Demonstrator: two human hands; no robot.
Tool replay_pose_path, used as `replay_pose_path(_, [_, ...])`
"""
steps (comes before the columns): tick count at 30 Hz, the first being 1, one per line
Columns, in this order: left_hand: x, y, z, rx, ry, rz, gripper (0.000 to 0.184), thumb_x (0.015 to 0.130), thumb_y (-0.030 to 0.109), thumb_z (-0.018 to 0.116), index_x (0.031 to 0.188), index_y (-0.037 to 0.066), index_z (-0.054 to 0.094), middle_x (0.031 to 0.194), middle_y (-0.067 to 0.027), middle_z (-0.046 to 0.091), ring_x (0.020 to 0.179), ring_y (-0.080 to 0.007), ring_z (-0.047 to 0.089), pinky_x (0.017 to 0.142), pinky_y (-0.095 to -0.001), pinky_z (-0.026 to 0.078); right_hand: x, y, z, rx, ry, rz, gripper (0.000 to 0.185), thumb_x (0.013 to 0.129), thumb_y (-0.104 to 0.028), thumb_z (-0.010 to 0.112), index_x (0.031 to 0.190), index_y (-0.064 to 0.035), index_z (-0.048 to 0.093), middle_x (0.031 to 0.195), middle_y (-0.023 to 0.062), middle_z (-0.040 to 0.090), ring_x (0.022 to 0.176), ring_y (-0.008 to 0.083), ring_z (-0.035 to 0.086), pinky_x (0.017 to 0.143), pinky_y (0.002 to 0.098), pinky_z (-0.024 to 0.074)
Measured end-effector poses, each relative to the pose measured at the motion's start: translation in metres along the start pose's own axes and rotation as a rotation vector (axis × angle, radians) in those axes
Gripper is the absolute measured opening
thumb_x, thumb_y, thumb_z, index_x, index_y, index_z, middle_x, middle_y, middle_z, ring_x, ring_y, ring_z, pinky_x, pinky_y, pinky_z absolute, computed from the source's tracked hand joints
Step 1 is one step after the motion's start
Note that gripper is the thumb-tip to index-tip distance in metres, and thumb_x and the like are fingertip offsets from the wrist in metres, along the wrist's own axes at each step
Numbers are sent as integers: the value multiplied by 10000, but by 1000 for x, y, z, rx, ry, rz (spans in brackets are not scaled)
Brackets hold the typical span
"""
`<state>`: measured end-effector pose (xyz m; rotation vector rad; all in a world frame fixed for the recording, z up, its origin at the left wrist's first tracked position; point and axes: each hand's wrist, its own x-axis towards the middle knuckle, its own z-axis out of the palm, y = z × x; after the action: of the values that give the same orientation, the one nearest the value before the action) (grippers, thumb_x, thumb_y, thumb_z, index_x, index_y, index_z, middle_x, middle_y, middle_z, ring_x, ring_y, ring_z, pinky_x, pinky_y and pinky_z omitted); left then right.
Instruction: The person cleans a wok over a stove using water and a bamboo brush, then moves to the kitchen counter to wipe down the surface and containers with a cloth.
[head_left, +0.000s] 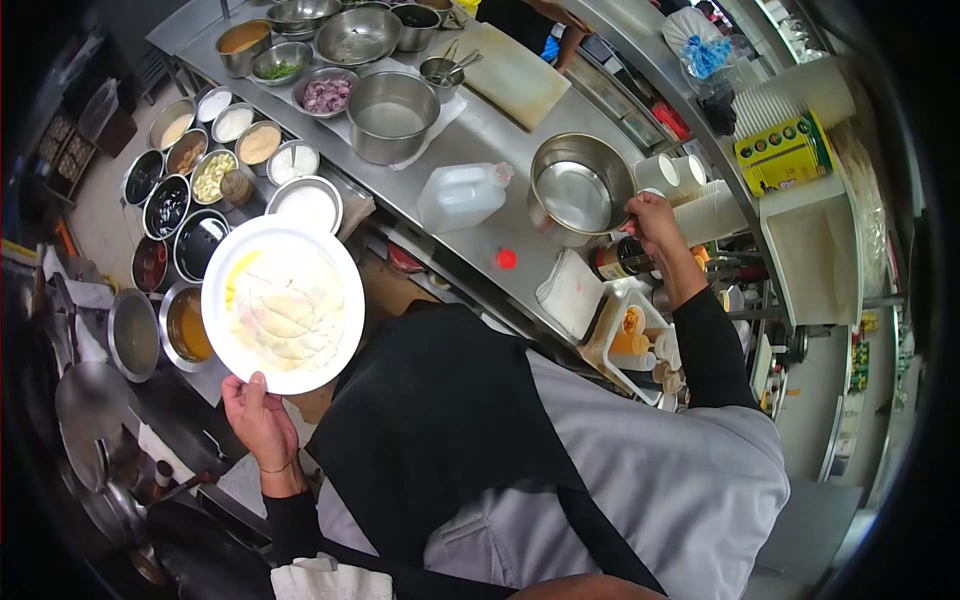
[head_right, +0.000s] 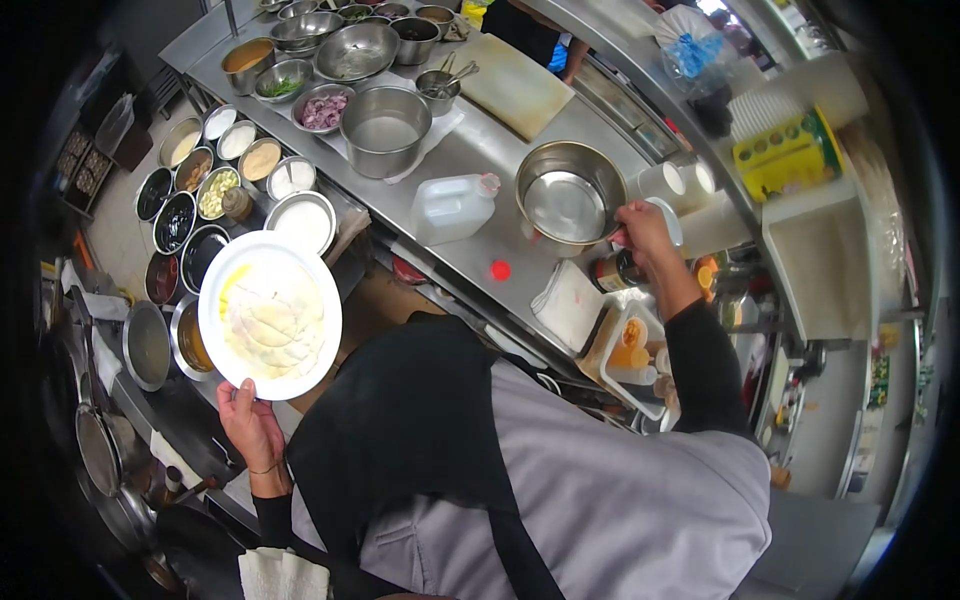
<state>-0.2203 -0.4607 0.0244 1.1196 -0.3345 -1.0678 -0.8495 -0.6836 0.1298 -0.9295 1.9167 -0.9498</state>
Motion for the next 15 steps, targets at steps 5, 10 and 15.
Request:
replay_pose_path(5, [-12,-4,2,5,49,13,141,1020,29,584,1137,-3,513,1167,-163,662,1071,-243,683,1001,-414,555,24,0,-1,5,-35,-36,135,915,-39,637,808,-82,567,591,37,592,419,142,601,394,245,504])
replay_pose_path(10, [-19,-4,3,2,60,21,140,1022,24,580,1143,-4,515,1165,-155,656,1072,-237,676,1000,-410,555,41,-2,0,-44,-43,-60,129,916,-48,637,809,-75,572,604,41,599,426,144,603,411,248,520])
replay_pose_path(15, [-23,-4,2,-7,74,37,137,1027,22,575,1146,-4,514,1162,-149,652,1076,-232,671,997,-407,555,40,-14,7,-45,-58,-48,128,941,-68,636,829,-58,576,653,59,599,454,166,609,447,289,555])
